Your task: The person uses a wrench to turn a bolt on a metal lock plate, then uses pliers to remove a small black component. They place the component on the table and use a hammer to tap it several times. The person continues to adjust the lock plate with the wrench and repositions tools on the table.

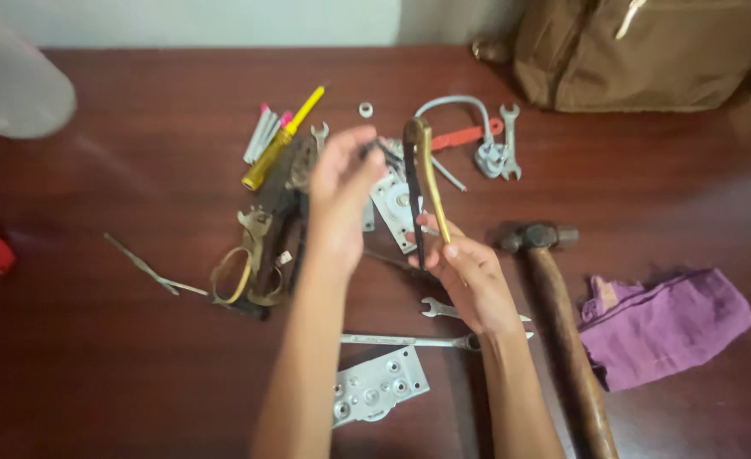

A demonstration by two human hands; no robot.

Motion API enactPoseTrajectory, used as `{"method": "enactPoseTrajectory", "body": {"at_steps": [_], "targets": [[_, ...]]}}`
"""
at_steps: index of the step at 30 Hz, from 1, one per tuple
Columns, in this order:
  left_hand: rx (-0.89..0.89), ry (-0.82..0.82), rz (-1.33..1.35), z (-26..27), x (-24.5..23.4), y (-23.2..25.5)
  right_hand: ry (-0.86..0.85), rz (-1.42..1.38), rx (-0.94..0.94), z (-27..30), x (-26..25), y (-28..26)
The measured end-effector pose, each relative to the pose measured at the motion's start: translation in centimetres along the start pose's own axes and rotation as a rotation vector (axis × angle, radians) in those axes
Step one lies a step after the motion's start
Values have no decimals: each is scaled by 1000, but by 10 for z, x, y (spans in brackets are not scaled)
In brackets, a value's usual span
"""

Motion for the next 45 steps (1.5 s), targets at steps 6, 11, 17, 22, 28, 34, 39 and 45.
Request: {"method": "enactPoseTrajectory", "body": {"at_steps": [6,11,17,22,28,34,39,45], "targets": [[62,20,149,122,31,92,-46,-123,-130,71,70,-26],[297,85,177,193,55,151,-134,-57,-161,127,123,-52],[433,152,109,258,69,188,-182,-87,-218,189,155,-72],[586,99,91,294,82,201,-50,-60,-235,221,155,-68],[579,58,7,302,86,200,-49,-22,-231,225,171,-81],[531,-41,-174,310,93,198,46,240,50,228,157,-78],[529,-124,-475,314,91,174,122,402,160,216,121,-49],[529,-149,-662,302,69,127,131,438,365,210,91,-5]]}}
Point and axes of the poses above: each hand's wrist, its own z-axis away from the middle knuckle, its own x-axis out of the palm, y = z × x, the point moved 7 cm from there along -z, towards the middle knuckle, and after that the axes turned 2 degrees about x, right-handed, at the moved point
